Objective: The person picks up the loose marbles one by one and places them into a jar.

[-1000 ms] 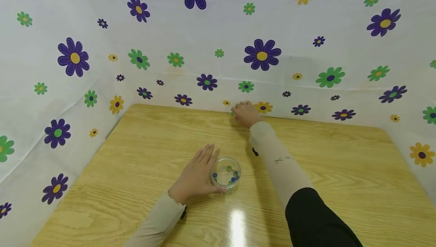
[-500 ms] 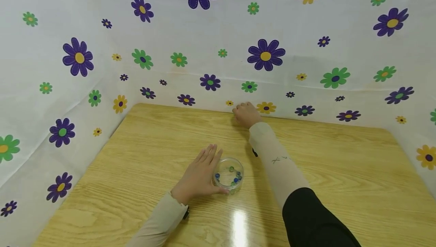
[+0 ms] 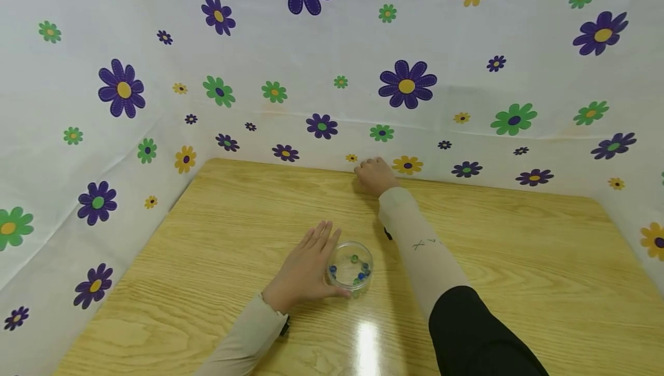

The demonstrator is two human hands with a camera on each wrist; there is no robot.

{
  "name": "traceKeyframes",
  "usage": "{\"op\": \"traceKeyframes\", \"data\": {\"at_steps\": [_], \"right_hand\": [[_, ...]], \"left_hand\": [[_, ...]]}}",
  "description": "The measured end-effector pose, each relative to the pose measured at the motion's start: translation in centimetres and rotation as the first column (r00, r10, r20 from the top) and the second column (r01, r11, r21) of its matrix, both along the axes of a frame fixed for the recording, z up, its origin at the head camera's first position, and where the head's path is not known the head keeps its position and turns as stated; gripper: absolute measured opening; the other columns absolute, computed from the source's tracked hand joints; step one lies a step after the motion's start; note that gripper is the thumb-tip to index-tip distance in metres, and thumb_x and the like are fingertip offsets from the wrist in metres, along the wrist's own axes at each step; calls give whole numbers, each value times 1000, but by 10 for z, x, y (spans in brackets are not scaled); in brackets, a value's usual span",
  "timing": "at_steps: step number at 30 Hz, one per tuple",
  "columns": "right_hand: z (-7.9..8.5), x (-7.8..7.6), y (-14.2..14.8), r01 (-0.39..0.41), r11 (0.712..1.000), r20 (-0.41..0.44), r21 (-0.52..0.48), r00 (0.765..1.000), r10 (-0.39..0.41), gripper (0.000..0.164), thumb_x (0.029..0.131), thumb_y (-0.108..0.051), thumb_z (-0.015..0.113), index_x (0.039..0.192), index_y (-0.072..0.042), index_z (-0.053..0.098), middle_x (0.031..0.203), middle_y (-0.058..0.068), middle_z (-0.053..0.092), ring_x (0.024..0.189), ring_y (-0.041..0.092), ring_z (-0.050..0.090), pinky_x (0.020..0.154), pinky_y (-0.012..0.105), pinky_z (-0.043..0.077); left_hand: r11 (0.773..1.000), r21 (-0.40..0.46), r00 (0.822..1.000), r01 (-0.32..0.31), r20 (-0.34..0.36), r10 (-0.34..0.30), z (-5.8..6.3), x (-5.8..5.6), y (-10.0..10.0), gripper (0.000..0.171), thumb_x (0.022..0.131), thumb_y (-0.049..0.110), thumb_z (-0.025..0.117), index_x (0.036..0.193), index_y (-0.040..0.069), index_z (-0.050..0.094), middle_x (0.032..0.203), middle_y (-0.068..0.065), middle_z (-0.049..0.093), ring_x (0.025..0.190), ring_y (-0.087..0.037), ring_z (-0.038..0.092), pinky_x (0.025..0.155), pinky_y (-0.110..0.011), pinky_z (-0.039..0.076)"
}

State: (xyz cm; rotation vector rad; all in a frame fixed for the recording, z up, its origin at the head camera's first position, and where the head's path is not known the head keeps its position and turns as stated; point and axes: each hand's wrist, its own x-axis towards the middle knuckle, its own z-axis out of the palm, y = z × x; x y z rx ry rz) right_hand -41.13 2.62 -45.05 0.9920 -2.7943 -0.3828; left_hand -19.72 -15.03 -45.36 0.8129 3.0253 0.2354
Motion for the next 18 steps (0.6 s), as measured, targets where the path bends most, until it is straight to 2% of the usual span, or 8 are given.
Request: {"op": "traceKeyframes", "data": {"at_steps": [18], "right_hand": [[-6,-5,-8,20,1000,5,17,1000,-20,22,96,-18,50,102,-7,69,104,9,71,98,25,66,93,39,51]], "left_hand": [[1000,-11,1000,5,-15,-6,2,1,0,118,66,76,61,148,0,24,154,-22,21,146,-31,17,119,-44,18]]}}
